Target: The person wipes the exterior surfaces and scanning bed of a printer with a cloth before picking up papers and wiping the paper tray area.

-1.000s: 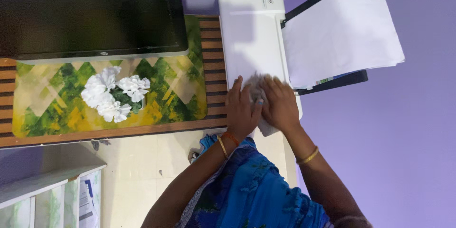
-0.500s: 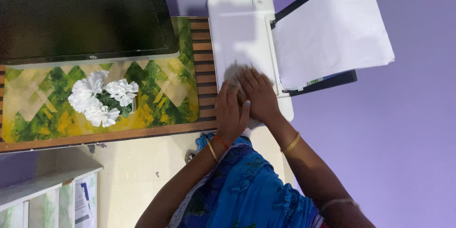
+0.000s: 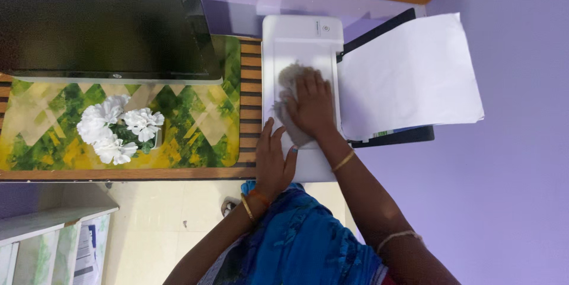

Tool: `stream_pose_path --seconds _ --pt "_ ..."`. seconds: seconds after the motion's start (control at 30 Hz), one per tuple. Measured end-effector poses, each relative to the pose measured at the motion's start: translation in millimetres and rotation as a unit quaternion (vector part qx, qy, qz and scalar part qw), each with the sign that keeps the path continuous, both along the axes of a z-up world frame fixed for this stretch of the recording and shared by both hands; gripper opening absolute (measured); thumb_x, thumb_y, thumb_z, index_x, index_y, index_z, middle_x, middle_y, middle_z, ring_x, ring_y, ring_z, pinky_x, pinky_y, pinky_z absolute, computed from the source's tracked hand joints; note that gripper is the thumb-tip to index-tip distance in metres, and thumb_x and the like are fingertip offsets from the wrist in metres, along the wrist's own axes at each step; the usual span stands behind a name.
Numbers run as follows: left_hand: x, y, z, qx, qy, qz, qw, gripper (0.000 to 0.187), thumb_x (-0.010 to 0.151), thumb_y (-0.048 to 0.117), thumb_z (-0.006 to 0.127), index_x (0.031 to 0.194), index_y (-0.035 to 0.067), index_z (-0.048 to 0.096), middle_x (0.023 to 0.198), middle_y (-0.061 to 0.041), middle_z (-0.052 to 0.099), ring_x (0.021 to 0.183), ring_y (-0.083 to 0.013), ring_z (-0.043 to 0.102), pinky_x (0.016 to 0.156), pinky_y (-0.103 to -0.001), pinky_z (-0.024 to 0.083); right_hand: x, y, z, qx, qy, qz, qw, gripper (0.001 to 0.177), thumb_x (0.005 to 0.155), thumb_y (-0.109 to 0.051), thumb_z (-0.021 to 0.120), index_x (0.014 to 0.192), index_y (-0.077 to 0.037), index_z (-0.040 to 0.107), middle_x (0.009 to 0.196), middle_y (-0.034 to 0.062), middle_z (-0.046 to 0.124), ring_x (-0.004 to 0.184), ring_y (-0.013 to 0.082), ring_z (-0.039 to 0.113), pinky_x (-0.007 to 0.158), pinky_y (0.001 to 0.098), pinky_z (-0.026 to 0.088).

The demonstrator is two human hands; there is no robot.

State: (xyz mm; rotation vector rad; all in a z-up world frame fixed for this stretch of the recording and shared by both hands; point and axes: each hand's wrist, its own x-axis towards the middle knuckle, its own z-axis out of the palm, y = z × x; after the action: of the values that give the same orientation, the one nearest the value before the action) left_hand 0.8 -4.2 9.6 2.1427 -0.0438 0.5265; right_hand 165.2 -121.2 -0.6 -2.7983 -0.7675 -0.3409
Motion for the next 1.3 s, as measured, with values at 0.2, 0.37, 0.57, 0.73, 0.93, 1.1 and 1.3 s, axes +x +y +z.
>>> stream_pose_path --seconds 0.2,0.37,0.57,0.73,0.93,1.1,1.3 --pt "1.0 -1.3 0.6 0.01 0.012 0.011 1.0 0.057 0.097 0.022 0.06 0.144 -0.008 0.047 0.159 -0.034 0.033 0.142 -0.0518 0.04 0.116 -0.057 0.033 -5.2 12.1 10.9 -0.032 0.051 0.087 0.994 0.066 0.095 -0.044 0.057 0.15 -0.007 0.049 0.156 0.0214 0.042 0.146 0.0428 0.035 0.12 0.0582 0.024" --pt "5.1 -2.0 5.9 0.0 0.053 0.014 0.998 0.057 0.096 0.019 0.063 0.144 -0.007 0.047 0.16 -0.033 0.033 0.143 -0.0511 0.04 0.116 -0.056 0.032 -59.1 -21.3 16.9 -0.004 0.078 0.154 0.985 0.06 0.098 -0.038 0.054 0.152 -0.013 0.05 0.163 0.0157 0.04 0.152 0.0375 0.034 0.125 0.055 0.024" --pt "4.7 -1.8 11.8 -0.025 0.076 0.013 0.997 0.057 0.092 0.021 0.06 0.14 -0.007 0.049 0.162 -0.033 0.03 0.138 -0.0495 0.043 0.111 -0.053 0.038 -45.9 -34.8 12.0 -0.019 0.109 0.101 0.989 0.066 0.097 -0.043 0.055 0.153 -0.01 0.045 0.165 0.0167 0.032 0.153 0.0398 0.026 0.121 0.0583 0.02" --pt "6.3 -6.1 11.9 0.004 0.05 0.029 0.998 0.052 0.096 0.019 0.061 0.141 -0.006 0.05 0.162 -0.032 0.031 0.14 -0.0495 0.043 0.115 -0.057 0.033 20.8 -1.0 0.2 -0.028 0.066 0.058 0.996 0.072 0.097 -0.051 0.055 0.153 -0.007 0.044 0.163 0.0202 0.031 0.151 0.0431 0.026 0.121 0.0603 0.019" --pt "6.5 -7.5 15.3 0.004 0.062 0.033 0.998 0.054 0.097 0.018 0.06 0.143 -0.007 0.047 0.158 -0.035 0.031 0.142 -0.0511 0.04 0.115 -0.057 0.033 43.2 24.4 -3.4 -0.002 0.051 0.092 0.994 0.069 0.099 -0.053 0.053 0.152 -0.009 0.047 0.163 0.02 0.035 0.151 0.0406 0.029 0.124 0.0574 0.018" --pt "5.7 -10.9 15.3 -0.018 0.068 0.053 0.996 0.054 0.099 0.02 0.058 0.143 -0.008 0.045 0.159 -0.036 0.029 0.143 -0.0515 0.038 0.115 -0.055 0.035 -2.6 -0.1 4.8 0.015 0.04 0.169 0.985 0.067 0.096 -0.047 0.061 0.15 -0.008 0.05 0.16 0.0189 0.04 0.15 0.0389 0.032 0.122 0.0569 0.021" --pt "5.4 -12.0 13.6 -0.009 0.066 0.072 0.995 0.054 0.099 0.022 0.057 0.143 -0.008 0.045 0.159 -0.035 0.028 0.143 -0.0516 0.038 0.114 -0.054 0.036 -44.8 -43.2 18.2 0.018 0.083 0.19 0.978 0.067 0.091 -0.04 0.068 0.147 -0.008 0.051 0.16 0.0169 0.041 0.151 0.0381 0.032 0.121 0.0576 0.025"
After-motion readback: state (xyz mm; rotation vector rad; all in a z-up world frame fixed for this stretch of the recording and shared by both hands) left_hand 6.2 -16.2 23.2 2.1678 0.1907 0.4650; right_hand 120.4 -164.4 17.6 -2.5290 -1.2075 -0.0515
